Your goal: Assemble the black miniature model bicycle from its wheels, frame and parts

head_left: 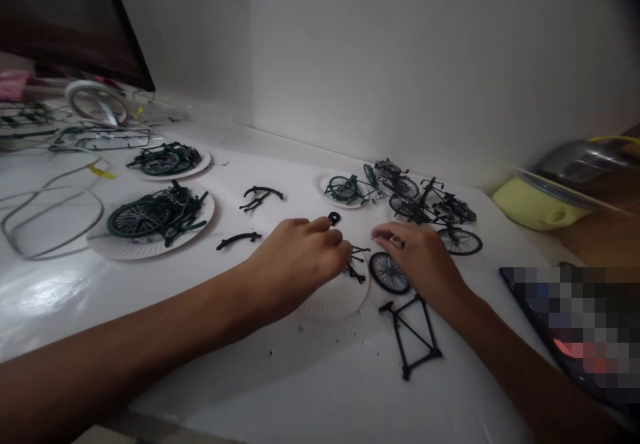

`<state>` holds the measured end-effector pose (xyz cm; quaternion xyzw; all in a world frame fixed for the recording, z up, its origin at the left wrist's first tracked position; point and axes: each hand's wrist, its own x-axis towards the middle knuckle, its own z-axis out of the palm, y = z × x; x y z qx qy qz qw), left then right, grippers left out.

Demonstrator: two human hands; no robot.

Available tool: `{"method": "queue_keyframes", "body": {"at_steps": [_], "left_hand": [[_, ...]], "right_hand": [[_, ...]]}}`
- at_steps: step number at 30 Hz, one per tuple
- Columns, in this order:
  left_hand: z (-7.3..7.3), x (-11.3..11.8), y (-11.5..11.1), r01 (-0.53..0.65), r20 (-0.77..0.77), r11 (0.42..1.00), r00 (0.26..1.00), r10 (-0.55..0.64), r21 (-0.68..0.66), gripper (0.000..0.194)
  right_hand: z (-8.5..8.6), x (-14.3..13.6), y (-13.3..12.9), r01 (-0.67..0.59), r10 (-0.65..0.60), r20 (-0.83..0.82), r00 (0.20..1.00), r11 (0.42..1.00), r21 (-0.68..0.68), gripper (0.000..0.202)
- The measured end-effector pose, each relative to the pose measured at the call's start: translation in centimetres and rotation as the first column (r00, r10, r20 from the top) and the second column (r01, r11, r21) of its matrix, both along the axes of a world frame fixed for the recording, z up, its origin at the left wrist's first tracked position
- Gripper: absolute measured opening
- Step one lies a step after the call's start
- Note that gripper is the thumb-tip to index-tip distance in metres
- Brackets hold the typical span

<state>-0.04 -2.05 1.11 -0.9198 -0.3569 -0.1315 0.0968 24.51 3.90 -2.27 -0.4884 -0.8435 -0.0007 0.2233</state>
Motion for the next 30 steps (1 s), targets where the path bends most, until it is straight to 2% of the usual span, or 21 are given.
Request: {"method": "queue_keyframes", "body": {"at_steps": [6,15,23,27,30], "left_hand": [[0.1,-0.3,0.3,-0.021,0.020,0.999,1.000,0.020,0.043,0.015],[0.3,-0.3,0.3,-0.031,0.006,0.998,1.000,0.031,0.051,0.014],[0.2,-0.3,0.3,-0.021,0.006,0.998,1.000,0.021,0.052,0.013],[0.1,-0.4,0.4,-0.029,0.006,0.999,1.000,0.028,0.042,0.012],[0.1,-0.3,0.3,-0.028,0.009,0.999,1.000,0.028,0.044,0.012]], "right_hand": [[0.2,0.1,-0.3,0.032,-0.032,-0.004,0.999,0.999,0.041,0.009],[0.3,-1.0,-0.3,-0.003,0.002,0.106,0.994,1.000,0.008,0.013],[1.3,-1.9,0.1,0.018,-0.012,0.201,0.980,0.999,-0.026,0.010],[1.5,-1.8,0.2,0.020,-0.013,0.147,0.989,0.999,-0.044,0.012],[1.6,-1.4,-0.4,0.034,-0.033,0.018,0.999,0.998,-0.062,0.009]]}}
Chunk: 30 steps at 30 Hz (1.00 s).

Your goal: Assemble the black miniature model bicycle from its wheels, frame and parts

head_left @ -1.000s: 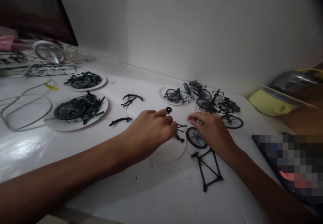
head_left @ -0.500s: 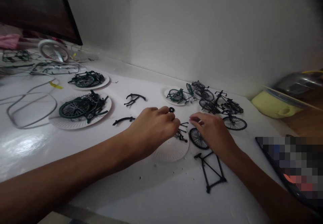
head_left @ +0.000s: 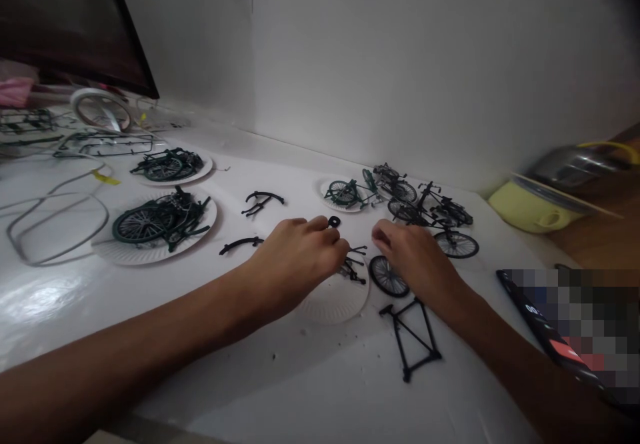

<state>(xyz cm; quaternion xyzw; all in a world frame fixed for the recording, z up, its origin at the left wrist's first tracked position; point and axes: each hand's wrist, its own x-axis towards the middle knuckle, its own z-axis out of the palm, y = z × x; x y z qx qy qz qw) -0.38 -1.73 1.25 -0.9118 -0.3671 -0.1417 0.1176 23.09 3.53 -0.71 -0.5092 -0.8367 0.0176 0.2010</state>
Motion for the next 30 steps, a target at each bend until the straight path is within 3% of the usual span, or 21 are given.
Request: {"method": "queue_keyframes", "body": {"at_steps": [5,6,8,10,15,30], "left_hand": [[0.1,0.4,-0.4,0.046,-0.003,0.998,0.999,-0.046,0.044,0.010],[0.2,0.5,-0.5,0.052,-0.011,0.998,0.999,-0.051,0.046,0.011],[0.2,0.6,-0.7,0.055,-0.025,0.997,0.998,-0.054,0.054,0.012],[0.3,0.7,-0.7,0.056,-0.033,0.996,0.998,-0.053,0.074,0.014],[0.2,0.6,-0.8,0.053,-0.040,0.992,0.998,-0.049,0.112,0.016],[0.4,0.6,-1.0,0.080,-0.046,0.975,0.996,-0.072,0.206,0.018]], "right_hand": [[0.5,0.2,-2.4,0.063,-0.093,-0.354,0.930,0.993,-0.097,0.019],[0.7,0.1,-2.9,0.066,-0.156,-0.501,0.851,0.979,-0.193,0.022],[1.1,-0.2,-3.5,0.037,-0.252,-0.639,0.726,0.943,-0.330,0.026],[1.4,-0.4,-3.8,-0.003,-0.283,-0.686,0.670,0.924,-0.383,0.028],[1.7,-0.4,-3.8,0.008,-0.279,-0.664,0.694,0.925,-0.380,0.028],[2.1,-0.9,-5.0,0.089,-0.184,-0.550,0.815,0.977,-0.194,0.027]]}}
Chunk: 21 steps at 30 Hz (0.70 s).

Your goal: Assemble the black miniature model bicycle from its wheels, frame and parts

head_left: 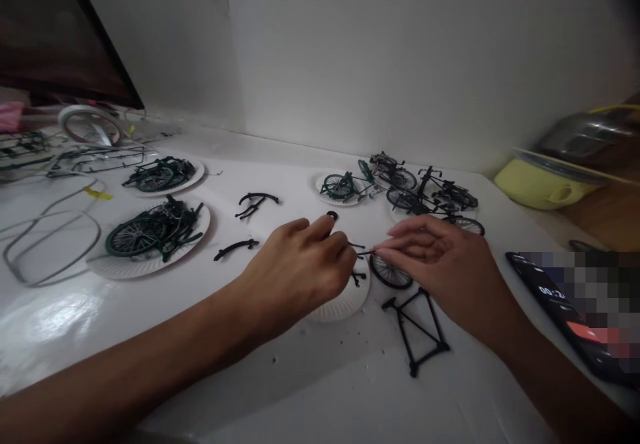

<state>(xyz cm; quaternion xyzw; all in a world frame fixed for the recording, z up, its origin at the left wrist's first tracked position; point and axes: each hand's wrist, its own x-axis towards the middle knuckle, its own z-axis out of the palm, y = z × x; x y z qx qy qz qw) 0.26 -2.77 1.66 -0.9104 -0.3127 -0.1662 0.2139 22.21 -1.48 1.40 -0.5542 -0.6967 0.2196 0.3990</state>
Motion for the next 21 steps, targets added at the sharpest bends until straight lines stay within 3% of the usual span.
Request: {"method": "queue_keyframes", "body": {"at_steps": [7,12,21], "left_hand": [[0.2,0.2,-0.2,0.027,0.031,0.999,0.999,-0.028,0.039,0.019],[0.5,0.2,-0.5,0.064,0.048,0.997,0.997,-0.067,0.050,0.022],[0.5,0.2,-0.5,0.107,0.058,0.992,0.992,-0.111,0.066,0.023]], "right_hand": [[-0.1,0.1,-0.1,-0.022,0.022,-0.017,1.000,0.999,-0.041,0.023],[0.0,0.4,0.1,-0.078,0.062,-0.132,0.989,0.990,-0.120,0.022],[-0.1,1.3,0.6,-0.214,0.081,-0.339,0.937,0.903,-0.374,0.019]]}}
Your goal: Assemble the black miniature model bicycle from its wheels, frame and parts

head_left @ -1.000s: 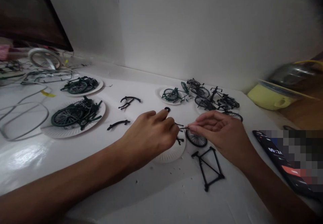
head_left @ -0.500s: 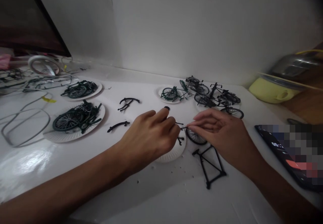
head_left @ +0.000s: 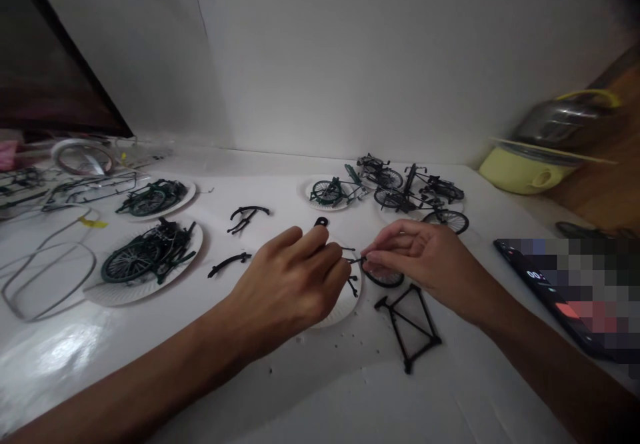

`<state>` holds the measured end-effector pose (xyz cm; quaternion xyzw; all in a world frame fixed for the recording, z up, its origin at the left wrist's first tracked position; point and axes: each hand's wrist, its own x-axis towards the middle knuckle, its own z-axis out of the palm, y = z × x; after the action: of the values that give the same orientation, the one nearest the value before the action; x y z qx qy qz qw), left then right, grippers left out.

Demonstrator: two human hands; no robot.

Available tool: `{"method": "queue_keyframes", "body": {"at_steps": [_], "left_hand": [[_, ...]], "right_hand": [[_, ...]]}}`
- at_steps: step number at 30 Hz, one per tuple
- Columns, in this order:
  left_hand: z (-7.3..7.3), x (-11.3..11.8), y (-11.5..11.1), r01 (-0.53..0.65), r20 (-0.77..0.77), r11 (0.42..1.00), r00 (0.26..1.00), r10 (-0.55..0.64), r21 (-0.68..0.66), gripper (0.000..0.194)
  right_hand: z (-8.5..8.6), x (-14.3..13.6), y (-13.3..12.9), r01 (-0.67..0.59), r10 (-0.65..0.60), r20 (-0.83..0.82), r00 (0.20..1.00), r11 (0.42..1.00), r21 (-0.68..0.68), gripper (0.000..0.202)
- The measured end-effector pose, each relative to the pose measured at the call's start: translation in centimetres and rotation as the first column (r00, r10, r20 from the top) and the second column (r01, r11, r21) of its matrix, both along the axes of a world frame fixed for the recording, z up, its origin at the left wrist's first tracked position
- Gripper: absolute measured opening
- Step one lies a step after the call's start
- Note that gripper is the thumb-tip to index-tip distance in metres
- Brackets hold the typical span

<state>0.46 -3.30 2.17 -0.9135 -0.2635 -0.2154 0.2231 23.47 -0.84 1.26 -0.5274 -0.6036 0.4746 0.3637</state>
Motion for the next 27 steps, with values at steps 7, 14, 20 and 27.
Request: {"method": "queue_keyframes", "body": {"at_steps": [7,14,20,27], "left_hand": [[0.1,0.1,0.0,0.020,-0.002,1.000,1.000,-0.020,-0.003,0.021],[0.2,0.1,0.1,0.030,0.009,1.000,1.000,-0.030,0.009,0.021],[0.1,0.1,0.0,0.027,0.018,0.999,0.999,-0.026,-0.020,0.019],[-0.7,-0.9,2.0,-0.028,0.147,0.974,0.987,0.062,-0.224,0.012]], "right_hand": [[0.4,0.7,0.0,-0.142,0.140,-0.026,0.990,0.984,-0.105,0.019],[0.5,1.3,0.1,-0.197,0.176,-0.121,0.977,0.961,-0.194,0.020],[0.5,1.0,0.0,-0.152,0.124,-0.136,0.983,0.964,-0.219,0.021],[1.6,2.8,1.1,0.107,-0.136,0.118,0.984,0.969,0.221,0.020]]}}
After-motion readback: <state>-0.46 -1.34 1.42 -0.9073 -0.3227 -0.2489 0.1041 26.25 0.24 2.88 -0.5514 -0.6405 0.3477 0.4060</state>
